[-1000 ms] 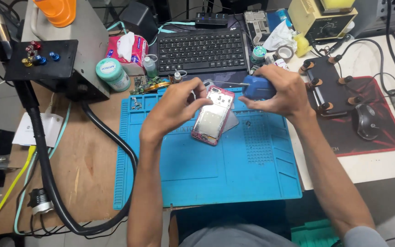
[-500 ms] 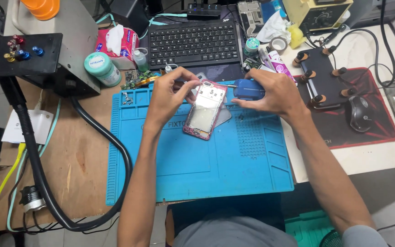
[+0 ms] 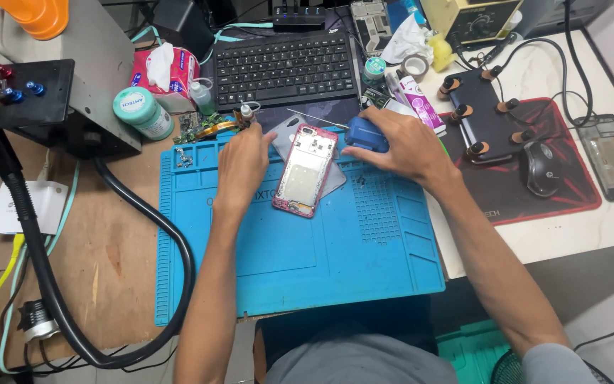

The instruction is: Repairing a pink mobile phone frame by disassembling or assembling internal components using a screwdriver at a repair bench.

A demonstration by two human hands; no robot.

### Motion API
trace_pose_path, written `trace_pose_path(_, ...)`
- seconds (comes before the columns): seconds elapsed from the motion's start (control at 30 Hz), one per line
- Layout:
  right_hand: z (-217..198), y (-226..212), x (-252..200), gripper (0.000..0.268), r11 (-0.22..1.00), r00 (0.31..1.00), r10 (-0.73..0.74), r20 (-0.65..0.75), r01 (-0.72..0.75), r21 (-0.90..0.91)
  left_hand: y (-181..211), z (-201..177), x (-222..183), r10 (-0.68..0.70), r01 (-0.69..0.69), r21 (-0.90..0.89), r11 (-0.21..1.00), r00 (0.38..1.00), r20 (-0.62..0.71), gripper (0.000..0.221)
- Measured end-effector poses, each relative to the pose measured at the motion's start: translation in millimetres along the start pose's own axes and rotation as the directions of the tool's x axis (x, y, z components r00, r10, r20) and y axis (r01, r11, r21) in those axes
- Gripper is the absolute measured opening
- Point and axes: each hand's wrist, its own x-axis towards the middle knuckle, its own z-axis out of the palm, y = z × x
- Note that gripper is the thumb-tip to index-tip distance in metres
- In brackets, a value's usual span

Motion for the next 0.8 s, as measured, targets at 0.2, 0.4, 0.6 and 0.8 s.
trace_pose_path(0.2, -3.2, -4.1, 0.2, 0.057, 0.997, 0.996, 0.082, 0.029, -0.082, 0.012, 55.5, -27.2, -16.3, -0.039, 0.076, -0.201, 0.977, 0.982, 0.183, 0.032)
trace_pose_path(0.4, 6.1, -12.3, -1.3, 0.056, 0.98, 0.977, 0.194, 0.09, -0.19, -0.055, 53.0, 1.0, -12.8, -0.061, 0.07, -0.054, 0.996, 0.986, 0.157, 0.04)
trace_pose_path(0.6, 12.0, -23.9, 0.4, 0.055, 0.965, 0.972, 0.214, 0.098, -0.195, -0.174, 54.5, 5.5, -11.2, -0.078, 0.082, -0.031, 0.996, 0.99, 0.115, 0.039)
trace_pose_path(0.8, 11.5, -31.6, -2.2, 0.058, 0.962, 0.976, 0.215, 0.028, -0.207, -0.176, 56.2, 12.2, -10.7, -0.083, 0.083, 0.004, 0.997, 0.995, 0.047, 0.039)
